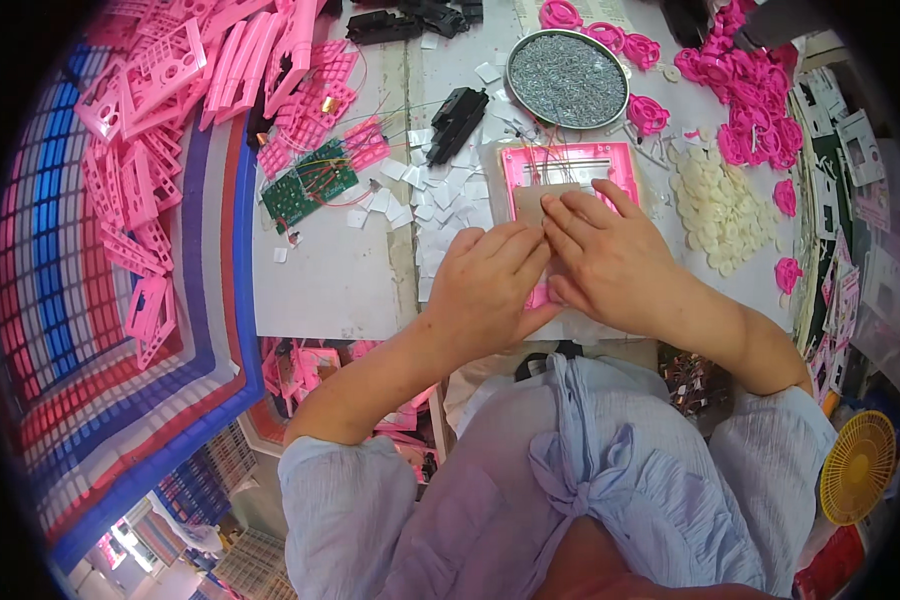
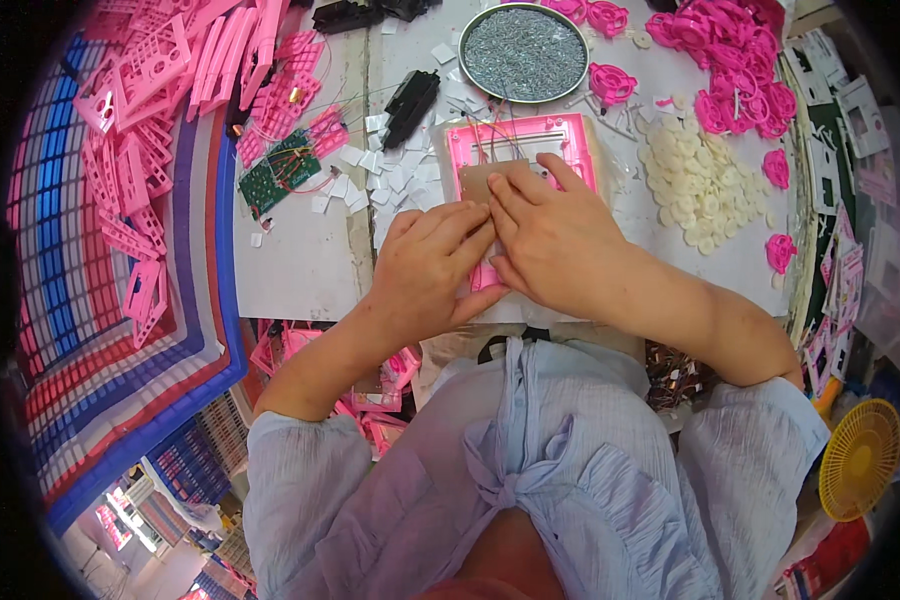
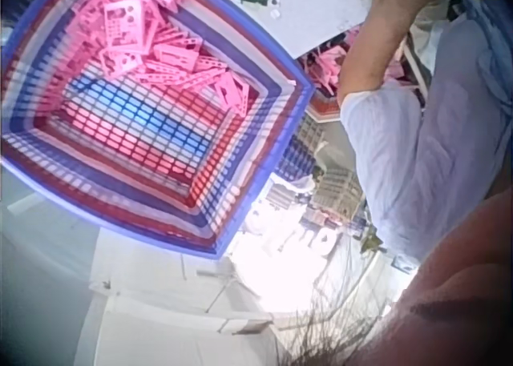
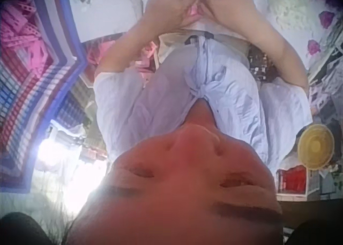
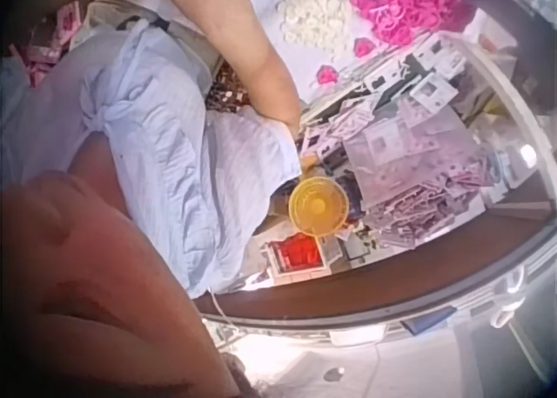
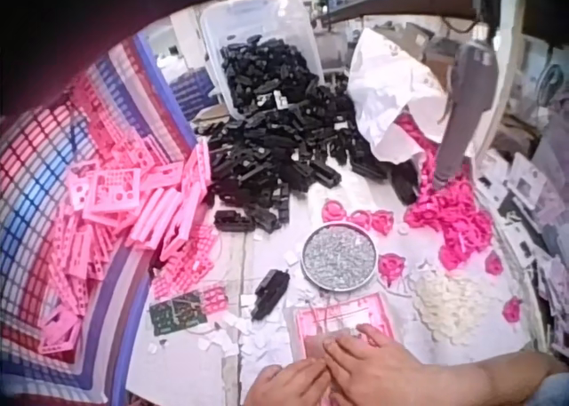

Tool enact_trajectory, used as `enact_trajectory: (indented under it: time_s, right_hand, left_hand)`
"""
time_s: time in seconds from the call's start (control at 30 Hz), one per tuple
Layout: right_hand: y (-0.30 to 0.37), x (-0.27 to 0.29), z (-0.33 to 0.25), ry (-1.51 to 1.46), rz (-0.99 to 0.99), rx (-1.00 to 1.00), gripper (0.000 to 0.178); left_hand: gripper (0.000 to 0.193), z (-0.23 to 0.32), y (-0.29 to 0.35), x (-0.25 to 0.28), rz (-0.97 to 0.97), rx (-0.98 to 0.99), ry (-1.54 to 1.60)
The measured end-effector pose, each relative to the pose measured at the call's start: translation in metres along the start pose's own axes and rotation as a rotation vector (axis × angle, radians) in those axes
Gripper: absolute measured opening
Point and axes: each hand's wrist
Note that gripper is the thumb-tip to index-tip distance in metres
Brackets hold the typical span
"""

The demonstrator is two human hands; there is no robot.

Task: Assembling components into a pink plastic toy case using an electric screwdriver.

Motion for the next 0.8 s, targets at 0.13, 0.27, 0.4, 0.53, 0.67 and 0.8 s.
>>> enact_trajectory:
  time_s: [0.13,0.27,0.4,0.53,0.67,0.8]
  right_hand:
    - [-0.003,-0.004,0.004,-0.063,0.14,0.06,0.056]
    - [-0.008,-0.006,0.005,-0.058,0.176,0.078,0.054]
    - [-0.007,-0.003,0.004,-0.033,0.079,0.034,0.059]
    - [-0.007,-0.002,-0.002,0.032,0.068,0.034,0.06]
    - [-0.005,-0.003,-0.007,0.017,0.073,0.012,0.061]
    - [-0.002,-0.013,-0.002,-0.021,0.172,0.035,0.052]
  left_hand:
    - [0.059,-0.001,0.002,-0.002,0.042,-0.068,-0.072]
    - [0.048,-0.004,-0.005,0.02,-0.12,-0.063,0.003]
    - [0.031,-0.048,-0.043,0.056,-0.242,0.009,0.301]
    - [0.019,-0.095,-0.12,0.042,0.111,0.13,0.111]
    - [0.016,-0.114,-0.179,0.011,0.048,-0.045,-0.367]
    - [0.013,-0.108,-0.204,0.006,-0.109,-0.028,-0.419]
Point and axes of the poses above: each hand's wrist, its own y-axis away from the middle knuckle, its own x-axis out of the back of the hand, z = x × y, and after that the axes turned 5 degrees about -z, right-handed
